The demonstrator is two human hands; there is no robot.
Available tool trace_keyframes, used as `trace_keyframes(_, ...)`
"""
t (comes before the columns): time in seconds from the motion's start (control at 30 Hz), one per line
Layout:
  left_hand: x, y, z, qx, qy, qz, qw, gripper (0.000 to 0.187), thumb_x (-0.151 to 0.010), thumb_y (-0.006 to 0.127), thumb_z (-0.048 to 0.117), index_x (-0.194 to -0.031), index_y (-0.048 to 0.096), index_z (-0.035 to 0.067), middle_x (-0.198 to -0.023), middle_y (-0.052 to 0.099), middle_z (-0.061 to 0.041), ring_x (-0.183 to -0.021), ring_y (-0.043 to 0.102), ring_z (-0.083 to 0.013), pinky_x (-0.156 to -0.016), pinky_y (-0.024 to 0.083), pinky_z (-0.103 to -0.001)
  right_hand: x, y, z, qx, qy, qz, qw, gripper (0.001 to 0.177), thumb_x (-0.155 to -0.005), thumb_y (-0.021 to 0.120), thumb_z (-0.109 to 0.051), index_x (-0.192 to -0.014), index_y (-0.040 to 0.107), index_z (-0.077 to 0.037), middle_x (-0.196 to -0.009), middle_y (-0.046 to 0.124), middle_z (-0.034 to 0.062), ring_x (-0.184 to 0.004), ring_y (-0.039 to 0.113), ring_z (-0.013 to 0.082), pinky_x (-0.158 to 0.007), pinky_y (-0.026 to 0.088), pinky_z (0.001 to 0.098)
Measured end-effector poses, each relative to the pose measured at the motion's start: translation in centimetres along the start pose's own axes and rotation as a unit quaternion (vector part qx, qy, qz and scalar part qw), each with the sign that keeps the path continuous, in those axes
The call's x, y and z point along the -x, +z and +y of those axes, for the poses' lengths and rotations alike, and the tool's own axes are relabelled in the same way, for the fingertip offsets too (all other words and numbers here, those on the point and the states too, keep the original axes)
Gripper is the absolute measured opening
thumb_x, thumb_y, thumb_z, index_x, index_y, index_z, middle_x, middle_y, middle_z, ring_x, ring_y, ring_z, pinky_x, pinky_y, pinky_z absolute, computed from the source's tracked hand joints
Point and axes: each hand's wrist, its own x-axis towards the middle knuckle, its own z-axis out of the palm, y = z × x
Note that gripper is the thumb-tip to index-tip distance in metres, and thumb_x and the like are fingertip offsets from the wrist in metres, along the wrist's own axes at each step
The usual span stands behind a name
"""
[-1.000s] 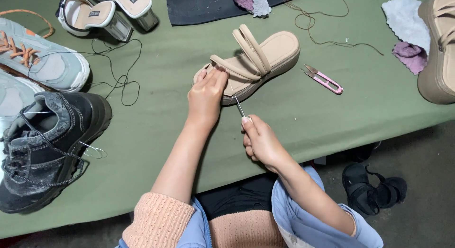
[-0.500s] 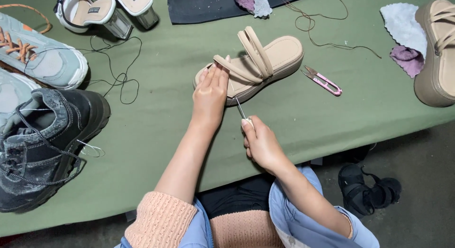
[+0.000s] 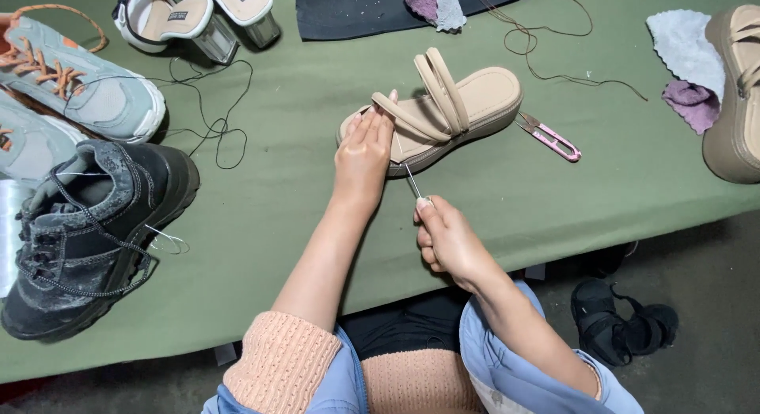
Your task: The person is sewing a beige sandal using a needle and thread. They are working on the straps of the sandal, pulling the thread through the material to secure it.
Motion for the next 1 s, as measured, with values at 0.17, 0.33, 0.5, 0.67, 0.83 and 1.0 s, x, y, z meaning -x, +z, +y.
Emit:
trace_keyframes(0.17, 0.9, 1.2, 0.1, -0.007, -0.009, 0.015, 1.000, 0.016, -0.098, 0.067, 0.003, -0.110, 0.076, 0.009, -0.102, 0.079, -0.006, -0.100, 0.075, -0.0171, -0.098, 0.059, -0.032, 0.3, 0.0, 0.4, 0.410, -0.063, 0.093, 0.905, 0.038, -0.110, 0.035, -0.045, -0.111, 0.052, -0.011, -0.082, 0.069, 0.0234, -0.086, 0.072, 0.0468, -0.079, 0.056, 0.0582)
trace_keyframes(0.33, -0.4, -0.3, 0.0, 0.001, -0.007, 0.022, 1.000, 0.014, -0.097, 0.069, 0.004, -0.108, 0.076, 0.009, -0.103, 0.079, -0.007, -0.101, 0.075, -0.0182, -0.099, 0.058, -0.033, -0.2, -0.6, 0.3, 0.350, -0.045, 0.081, 0.932, 0.037, -0.108, 0.039, -0.043, -0.120, 0.053, -0.011, -0.095, 0.069, 0.0295, -0.099, 0.069, 0.0514, -0.083, 0.053, 0.0586)
trace_keyframes(0.5, -0.4, 1.9, -1.2, -0.004, -0.021, -0.031, 0.999, 0.013, -0.095, 0.066, 0.002, -0.107, 0.069, 0.006, -0.103, 0.072, -0.007, -0.107, 0.069, -0.0212, -0.093, 0.055, -0.036, 5.9, -0.8, 2.9, -0.126, 0.112, -0.128, 0.977, 0.036, -0.111, 0.039, -0.045, -0.092, 0.046, -0.015, -0.062, 0.025, -0.0020, -0.043, 0.014, 0.0051, -0.034, 0.005, 0.0212)
trace_keyframes(0.67, -2.0, 2.2, -2.0, -0.024, 0.011, 0.035, 0.999, 0.012, -0.098, 0.068, 0.006, -0.108, 0.074, 0.011, -0.101, 0.076, -0.008, -0.098, 0.074, -0.0224, -0.095, 0.059, -0.036, 5.4, -9.3, 3.1, 0.266, -0.068, 0.119, 0.954, 0.027, -0.108, 0.043, -0.029, -0.121, 0.057, -0.010, -0.062, 0.061, 0.0149, -0.059, 0.065, 0.0307, -0.055, 0.052, 0.0447)
trace_keyframes(0.83, -3.2, -1.1, -2.3, 0.029, 0.020, -0.025, 0.999, 0.018, -0.098, 0.069, 0.010, -0.116, 0.073, 0.013, -0.108, 0.076, -0.009, -0.108, 0.072, -0.0247, -0.100, 0.057, -0.039, 5.4, -9.1, -3.4, 0.402, 0.008, 0.162, 0.901, 0.043, -0.103, 0.048, -0.051, -0.133, 0.055, -0.021, -0.121, 0.070, 0.0245, -0.114, 0.066, 0.0500, -0.098, 0.051, 0.0623)
trace_keyframes(1.0, -4.2, -4.1, -3.7, 0.159, 0.026, -0.236, 0.958, 0.049, -0.095, 0.068, 0.008, -0.142, 0.057, 0.012, -0.136, 0.065, -0.016, -0.135, 0.054, -0.0318, -0.119, 0.035, -0.057, 3.0, -6.4, -6.0, 0.387, -0.050, 0.161, 0.907, 0.037, -0.101, 0.056, -0.037, -0.136, 0.053, -0.025, -0.125, 0.069, 0.0211, -0.116, 0.064, 0.0508, -0.098, 0.050, 0.0645)
